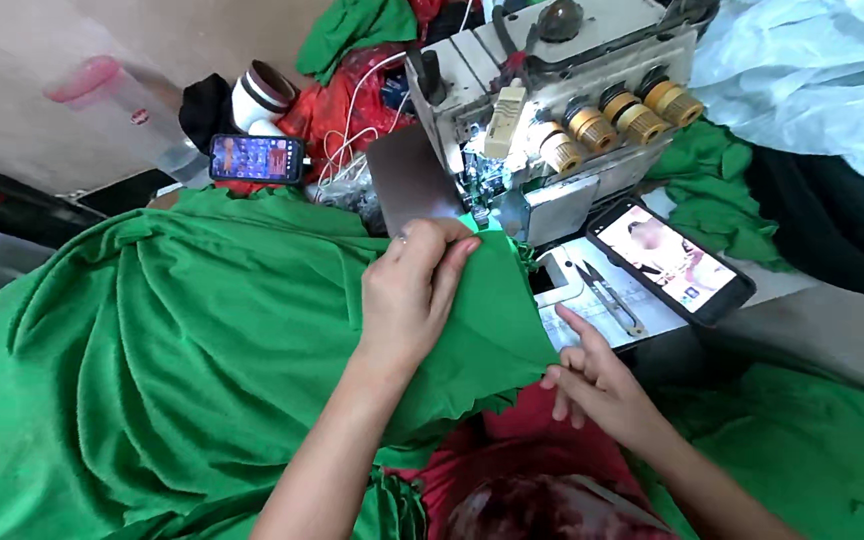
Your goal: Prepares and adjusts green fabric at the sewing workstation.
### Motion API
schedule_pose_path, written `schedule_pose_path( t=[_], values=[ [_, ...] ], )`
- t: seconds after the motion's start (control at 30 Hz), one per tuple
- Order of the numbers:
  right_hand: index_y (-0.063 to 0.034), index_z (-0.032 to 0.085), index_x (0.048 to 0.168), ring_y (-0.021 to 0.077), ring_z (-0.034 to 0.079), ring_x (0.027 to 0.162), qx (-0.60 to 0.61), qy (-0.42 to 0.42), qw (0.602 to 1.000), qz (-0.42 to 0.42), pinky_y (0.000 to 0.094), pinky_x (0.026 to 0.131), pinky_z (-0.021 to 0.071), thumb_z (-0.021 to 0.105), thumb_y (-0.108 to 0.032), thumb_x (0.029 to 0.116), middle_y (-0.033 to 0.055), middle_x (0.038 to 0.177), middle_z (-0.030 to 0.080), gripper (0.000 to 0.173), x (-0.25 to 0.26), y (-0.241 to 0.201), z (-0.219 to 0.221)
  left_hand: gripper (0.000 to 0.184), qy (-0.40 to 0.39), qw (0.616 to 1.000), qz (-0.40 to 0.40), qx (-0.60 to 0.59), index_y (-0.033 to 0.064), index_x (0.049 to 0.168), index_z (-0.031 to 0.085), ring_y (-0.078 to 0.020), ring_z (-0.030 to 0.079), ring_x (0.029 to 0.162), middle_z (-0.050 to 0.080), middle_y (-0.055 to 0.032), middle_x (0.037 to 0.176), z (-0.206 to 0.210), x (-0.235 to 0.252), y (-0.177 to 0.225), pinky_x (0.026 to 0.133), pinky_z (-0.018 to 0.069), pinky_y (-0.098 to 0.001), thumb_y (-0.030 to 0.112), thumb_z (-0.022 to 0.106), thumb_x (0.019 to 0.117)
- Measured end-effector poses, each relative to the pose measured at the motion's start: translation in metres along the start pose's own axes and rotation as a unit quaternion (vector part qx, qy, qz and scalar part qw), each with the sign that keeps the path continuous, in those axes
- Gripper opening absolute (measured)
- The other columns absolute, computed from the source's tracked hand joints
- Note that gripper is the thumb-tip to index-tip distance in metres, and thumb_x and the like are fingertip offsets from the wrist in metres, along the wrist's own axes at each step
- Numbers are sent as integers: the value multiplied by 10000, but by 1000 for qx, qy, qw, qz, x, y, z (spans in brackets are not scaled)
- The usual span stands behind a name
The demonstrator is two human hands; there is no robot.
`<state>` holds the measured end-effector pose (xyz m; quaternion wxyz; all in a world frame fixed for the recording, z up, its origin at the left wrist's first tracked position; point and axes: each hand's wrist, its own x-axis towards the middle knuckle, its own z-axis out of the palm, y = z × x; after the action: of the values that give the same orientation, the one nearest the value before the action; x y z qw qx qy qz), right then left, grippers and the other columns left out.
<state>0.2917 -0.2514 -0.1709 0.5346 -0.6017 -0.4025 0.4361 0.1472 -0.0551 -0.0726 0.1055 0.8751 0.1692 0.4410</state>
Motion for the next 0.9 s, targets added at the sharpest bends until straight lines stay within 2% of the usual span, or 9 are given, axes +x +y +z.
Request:
schedule_pose_path(
  t=[0.1,0.2,0.3,0.37,0.43,0.53,0.67,0.8,0.9],
  values=[
    [13,306,1544,56,626,520,-20,-28,998,60,229,455,561,521,-74,995,-13,799,638,595,10,-6,-2,177,2,1000,5,28,-20,995,684,-172,654,790,677,-132,886,9,11,1,697,526,-281,128,593,1031],
    [-15,563,1245,38,615,503,-23,-31,995,89,202,442,538,517,-115,1016,-14,837,693,254,11,-6,-5,157,-33,998,-27,45,1,1025,673,-212,676,802,684,-130,933,22,19,-6,671,550,-345,133,588,1035],
    [-36,662,998,-15,605,549,-37,-13,999,22,156,480,522,577,-132,988,-21,875,704,128,0,4,-8,147,-104,989,-99,26,20,1044,663,-238,692,870,691,-123,979,31,19,-19,744,572,-410,146,588,1035],
    [-19,729,926,-34,623,654,-33,7,998,-56,128,550,547,641,-126,941,42,1045,667,140,-9,13,-9,137,-126,983,-132,-4,46,1016,680,-196,683,893,693,-89,968,31,18,-25,790,566,-384,164,611,1023],
    [-45,751,884,-49,636,662,-29,19,995,-90,119,569,554,670,-114,916,23,1028,710,111,-15,17,-10,114,-146,977,-155,-32,72,986,698,-151,663,897,687,-48,940,26,18,-26,802,545,-342,173,649,998],
    [-61,740,870,-68,604,597,-22,-22,994,-105,106,543,536,682,-122,925,-47,841,711,101,-20,23,-11,73,-174,968,-177,-44,109,979,695,-100,646,866,678,6,899,19,15,-23,780,533,-297,175,707,951],
    [-52,756,923,-62,609,612,5,-53,996,-72,110,552,537,694,-100,913,-37,845,713,79,-23,26,-7,49,-195,964,-180,-31,129,967,692,-74,636,845,667,33,872,15,12,-19,759,524,-261,177,687,965],
    [-85,758,946,-68,600,579,7,-29,998,-57,113,520,527,701,-105,890,-75,800,711,82,-16,13,-7,66,-187,969,-159,11,65,969,680,-183,651,824,667,-55,869,24,21,-24,742,545,-371,123,649,974],
    [-131,732,1076,-71,604,575,18,-30,998,-59,108,509,514,715,-88,871,-110,778,715,210,-10,-1,-8,62,-166,974,-154,17,52,948,657,-197,649,820,663,-72,870,29,25,-32,729,540,-373,107,634,964]
  ],
)
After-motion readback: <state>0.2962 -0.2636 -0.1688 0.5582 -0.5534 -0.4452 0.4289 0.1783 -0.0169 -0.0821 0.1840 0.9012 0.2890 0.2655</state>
